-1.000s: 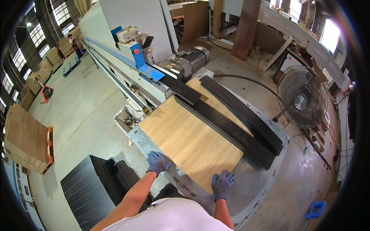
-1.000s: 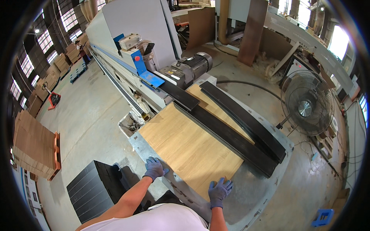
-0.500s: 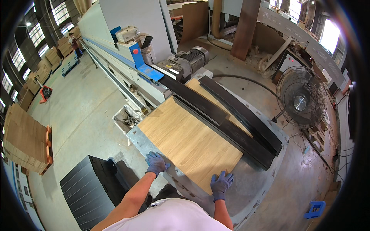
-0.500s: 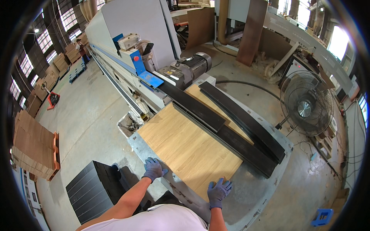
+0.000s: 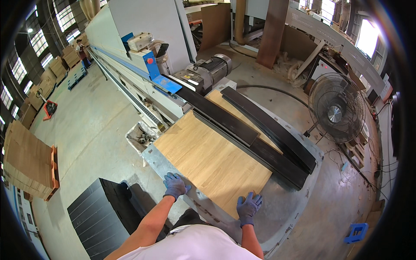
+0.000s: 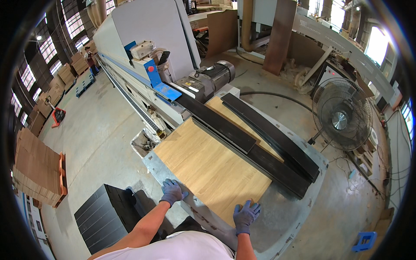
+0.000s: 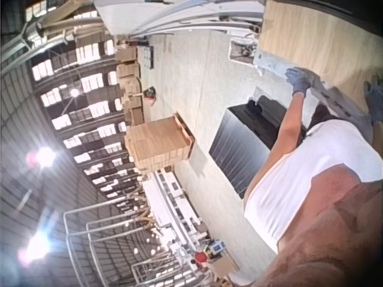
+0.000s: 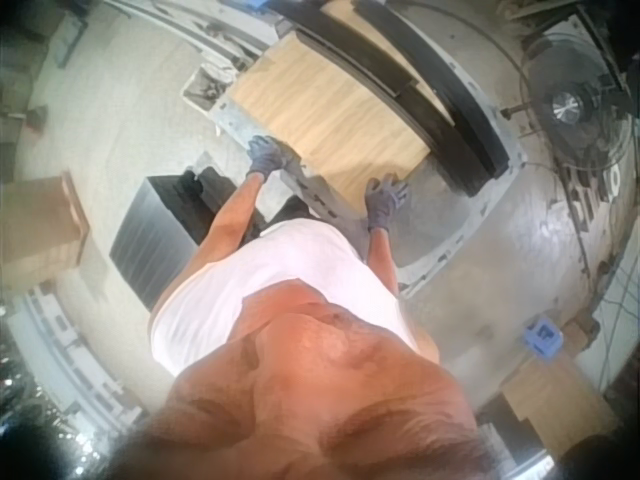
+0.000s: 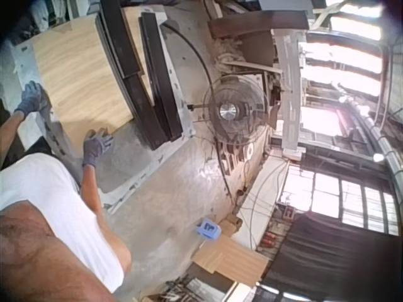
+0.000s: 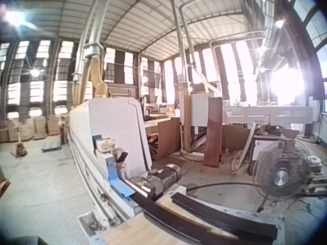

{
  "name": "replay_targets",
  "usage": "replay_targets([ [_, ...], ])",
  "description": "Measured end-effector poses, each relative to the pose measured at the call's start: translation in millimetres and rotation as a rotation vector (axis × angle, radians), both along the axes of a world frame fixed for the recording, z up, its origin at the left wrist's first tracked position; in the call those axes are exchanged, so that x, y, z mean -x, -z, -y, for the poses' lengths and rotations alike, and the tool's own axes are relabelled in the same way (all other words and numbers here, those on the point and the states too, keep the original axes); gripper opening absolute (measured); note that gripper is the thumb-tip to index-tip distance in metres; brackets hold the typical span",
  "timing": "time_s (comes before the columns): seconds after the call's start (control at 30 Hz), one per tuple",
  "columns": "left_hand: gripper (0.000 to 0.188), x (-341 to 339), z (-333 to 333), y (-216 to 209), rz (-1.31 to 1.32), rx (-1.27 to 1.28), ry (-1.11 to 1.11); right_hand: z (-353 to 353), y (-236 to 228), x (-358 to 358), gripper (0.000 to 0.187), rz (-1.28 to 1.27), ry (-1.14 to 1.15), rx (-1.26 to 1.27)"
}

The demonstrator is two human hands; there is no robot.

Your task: The person picks up several black panels from a pallet, walks to an edge-banding machine, and feeds the panels into the machine one at a time before stacking them.

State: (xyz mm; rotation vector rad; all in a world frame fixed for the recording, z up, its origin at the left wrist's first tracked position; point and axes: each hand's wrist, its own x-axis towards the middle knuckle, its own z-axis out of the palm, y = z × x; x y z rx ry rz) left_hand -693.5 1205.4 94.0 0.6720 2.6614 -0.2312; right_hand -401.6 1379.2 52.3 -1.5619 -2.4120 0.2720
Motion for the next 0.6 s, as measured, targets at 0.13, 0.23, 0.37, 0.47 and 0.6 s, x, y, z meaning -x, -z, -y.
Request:
replay_targets([
  [0.13, 0.108, 1.4, 0.0, 1.2, -0.005, 0.003, 0.005, -0.2, 0.6, 0.4, 0.065, -0.006, 0.0, -0.001],
  [0.23, 0.108, 1.3, -0.3, -1.3, 0.014, 0.019, 0.0, 1.0, -1.6, 1.3, 0.064, -0.002, -0.006, -0.016],
  [0.37, 0.108, 2.8, 2.0, 1.4, -0.008, 0.022, 0.007, 2.4, -7.0, 2.9, 0.064, 0.003, -0.007, -0.017],
  [0.47, 0.112, 5.6, 1.7, 0.8, 0.072, 0.026, -0.027, 2.2, -6.6, 4.1, 0.064, 0.008, -0.01, -0.016],
  [0.6, 0.111, 2.4, -2.4, -1.4, 0.068, 0.026, -0.025, 0.3, -2.4, 0.4, 0.065, 0.004, 0.001, -0.023],
])
